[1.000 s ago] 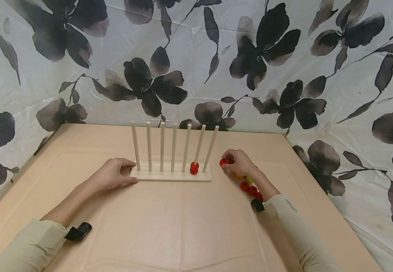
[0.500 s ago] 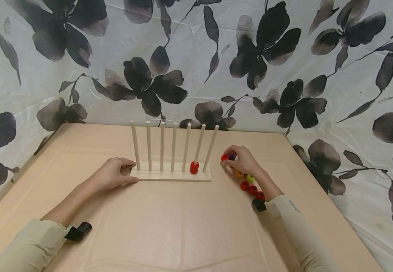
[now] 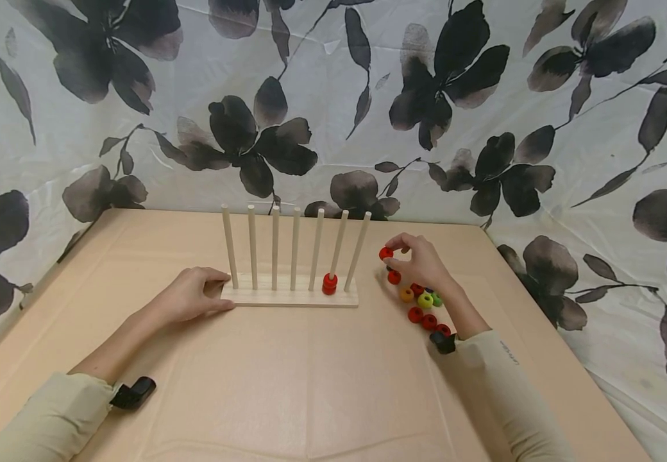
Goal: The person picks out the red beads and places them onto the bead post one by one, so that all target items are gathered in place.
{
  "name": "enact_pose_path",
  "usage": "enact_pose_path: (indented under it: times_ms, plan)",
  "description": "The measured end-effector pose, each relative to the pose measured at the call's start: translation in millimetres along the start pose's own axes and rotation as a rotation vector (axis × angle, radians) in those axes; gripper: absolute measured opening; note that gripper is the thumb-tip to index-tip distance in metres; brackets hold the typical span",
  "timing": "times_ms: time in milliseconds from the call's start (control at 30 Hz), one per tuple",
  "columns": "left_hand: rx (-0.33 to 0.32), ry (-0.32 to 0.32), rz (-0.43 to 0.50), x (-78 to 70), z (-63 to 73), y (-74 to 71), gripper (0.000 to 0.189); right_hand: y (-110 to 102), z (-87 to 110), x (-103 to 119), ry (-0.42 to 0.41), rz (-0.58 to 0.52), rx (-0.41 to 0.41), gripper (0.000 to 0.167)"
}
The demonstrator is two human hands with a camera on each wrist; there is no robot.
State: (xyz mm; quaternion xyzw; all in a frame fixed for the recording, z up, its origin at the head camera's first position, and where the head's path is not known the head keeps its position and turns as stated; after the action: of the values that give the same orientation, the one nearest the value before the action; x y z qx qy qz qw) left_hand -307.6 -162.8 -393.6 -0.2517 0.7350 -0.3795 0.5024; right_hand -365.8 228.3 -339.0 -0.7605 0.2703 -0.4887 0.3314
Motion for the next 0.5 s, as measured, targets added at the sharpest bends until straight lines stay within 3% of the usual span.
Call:
enact_pose_path:
  times_ms: [267,500]
  plan:
    - [0.007,0.000,0.011,-1.2,0.9,1.1,0.063,-13.9,0.6,6.9,0.049,-0.021,-0.027,0.032]
    - [0.003,0.000,0.005,-1.1,0.9,0.9,0.063,-25.7,0.1,21.4,0.016,-0.031,-0.054,0.033]
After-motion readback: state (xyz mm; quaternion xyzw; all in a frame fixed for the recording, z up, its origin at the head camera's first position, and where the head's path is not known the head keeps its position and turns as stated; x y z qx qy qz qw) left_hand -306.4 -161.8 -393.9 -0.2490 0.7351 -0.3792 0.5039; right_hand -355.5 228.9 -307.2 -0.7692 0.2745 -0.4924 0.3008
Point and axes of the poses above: each hand's wrist, its own z-axis away from the middle knuckle, its own y-axis out of the palm, x = y × z, the point moved 10 cm from there along -z, towards the middle knuckle, and after that the axes turned 6 degrees about -x, right-handed, at the moved point
